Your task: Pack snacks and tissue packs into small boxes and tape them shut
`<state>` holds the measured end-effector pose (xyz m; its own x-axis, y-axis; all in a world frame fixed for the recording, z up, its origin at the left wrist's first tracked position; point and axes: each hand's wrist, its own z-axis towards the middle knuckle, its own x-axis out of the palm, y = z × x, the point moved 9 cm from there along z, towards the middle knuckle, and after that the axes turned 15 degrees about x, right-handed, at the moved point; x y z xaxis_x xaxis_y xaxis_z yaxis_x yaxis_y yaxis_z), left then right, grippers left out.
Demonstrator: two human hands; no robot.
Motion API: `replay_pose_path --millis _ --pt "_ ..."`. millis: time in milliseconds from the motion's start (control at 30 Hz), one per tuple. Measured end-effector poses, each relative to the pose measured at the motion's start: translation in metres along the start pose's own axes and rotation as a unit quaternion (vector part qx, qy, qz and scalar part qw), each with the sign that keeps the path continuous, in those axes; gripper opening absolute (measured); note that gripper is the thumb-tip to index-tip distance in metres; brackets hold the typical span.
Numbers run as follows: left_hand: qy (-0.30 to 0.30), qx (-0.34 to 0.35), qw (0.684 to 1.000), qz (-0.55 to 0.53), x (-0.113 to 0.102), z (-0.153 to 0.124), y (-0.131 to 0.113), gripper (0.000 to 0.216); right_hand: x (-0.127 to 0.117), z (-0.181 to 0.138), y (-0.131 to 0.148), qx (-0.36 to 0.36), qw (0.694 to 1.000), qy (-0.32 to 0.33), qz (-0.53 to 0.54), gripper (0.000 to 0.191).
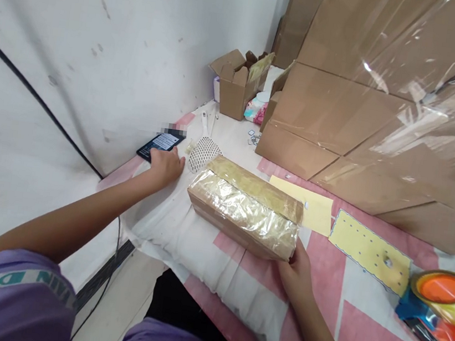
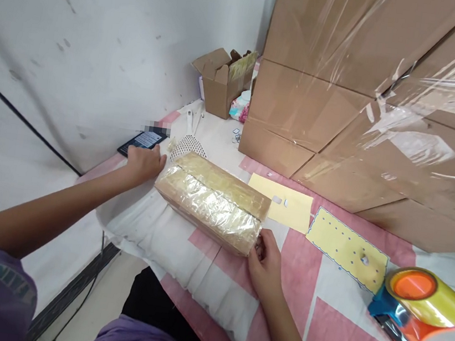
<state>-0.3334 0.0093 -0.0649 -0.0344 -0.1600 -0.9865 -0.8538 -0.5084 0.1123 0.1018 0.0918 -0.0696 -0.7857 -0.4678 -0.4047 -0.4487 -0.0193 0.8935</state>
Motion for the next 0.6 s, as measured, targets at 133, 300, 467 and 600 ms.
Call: replay_pose_path --millis 133,300,467,600 --pt "0.007 0.007 1.0 0.002 0.001 0.006 -0.002 0.062 0.0 0.0 0.001 -0.005 1.0 0.008 0.004 0.021" --pt "0.015 0.033 0.999 0.002 0.002 0.009 -0.006 0.059 0.001 0.0 0.004 -0.012 1.0 0.018 0.014 0.025" --pt "-0.017 0.003 0.996 -0.085 -0.013 0.008 -0.004 0.046 0.002 -0.003 0.01 -0.026 1.0 0.016 0.002 0.031" --pt "-0.06 0.028 0.981 -0.181 -0.026 -0.018 -0.009 0.05 0.004 -0.006 0.018 -0.049 0.997 0.054 0.008 0.056"
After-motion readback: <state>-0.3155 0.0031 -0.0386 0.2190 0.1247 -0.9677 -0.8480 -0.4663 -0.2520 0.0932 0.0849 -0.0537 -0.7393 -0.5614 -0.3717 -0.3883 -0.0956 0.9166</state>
